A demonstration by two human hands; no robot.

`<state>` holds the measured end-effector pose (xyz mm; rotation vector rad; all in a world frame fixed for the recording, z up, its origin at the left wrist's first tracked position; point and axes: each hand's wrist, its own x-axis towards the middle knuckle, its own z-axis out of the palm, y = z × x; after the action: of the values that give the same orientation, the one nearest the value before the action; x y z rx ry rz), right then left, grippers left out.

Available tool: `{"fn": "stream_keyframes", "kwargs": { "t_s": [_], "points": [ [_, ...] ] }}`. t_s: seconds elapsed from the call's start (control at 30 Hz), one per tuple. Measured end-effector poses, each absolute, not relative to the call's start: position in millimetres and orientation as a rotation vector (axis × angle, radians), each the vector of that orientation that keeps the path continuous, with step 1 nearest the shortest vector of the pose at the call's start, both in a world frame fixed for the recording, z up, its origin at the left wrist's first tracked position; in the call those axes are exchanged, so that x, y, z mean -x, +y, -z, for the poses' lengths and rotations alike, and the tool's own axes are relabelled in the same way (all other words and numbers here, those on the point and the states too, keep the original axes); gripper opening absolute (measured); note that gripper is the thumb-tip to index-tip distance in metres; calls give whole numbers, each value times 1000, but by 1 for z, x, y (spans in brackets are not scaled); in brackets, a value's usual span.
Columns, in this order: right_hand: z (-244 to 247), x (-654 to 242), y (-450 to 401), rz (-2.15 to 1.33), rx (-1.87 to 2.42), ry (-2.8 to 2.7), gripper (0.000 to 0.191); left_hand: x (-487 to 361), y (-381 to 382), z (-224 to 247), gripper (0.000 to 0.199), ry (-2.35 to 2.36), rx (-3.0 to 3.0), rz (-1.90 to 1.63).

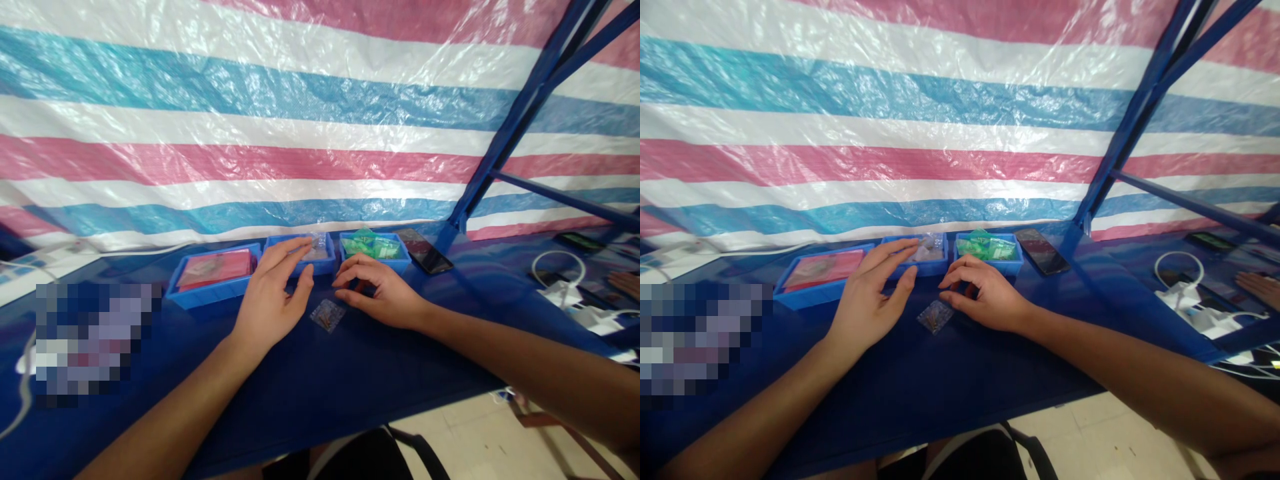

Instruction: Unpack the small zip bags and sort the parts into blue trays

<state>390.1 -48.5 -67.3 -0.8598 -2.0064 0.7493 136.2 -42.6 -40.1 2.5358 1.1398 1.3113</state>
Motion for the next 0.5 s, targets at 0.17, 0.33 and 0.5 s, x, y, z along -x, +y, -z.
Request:
{"fn": "stream_keyframes", "kwargs": {
  "t_s": [0.17, 0.33, 0.5],
  "points": [
    [61, -389, -53, -733, 762, -2201, 29, -125, -29, 50, 38, 1383, -2738, -1099],
    [63, -388, -52, -654, 479, -2471, 37, -125, -30, 52, 34, 1395, -2772, -1072],
    [68, -388, -51, -583, 512, -2427, 35, -133, -39, 45, 24, 1094, -2785, -1139]
  ]
}}
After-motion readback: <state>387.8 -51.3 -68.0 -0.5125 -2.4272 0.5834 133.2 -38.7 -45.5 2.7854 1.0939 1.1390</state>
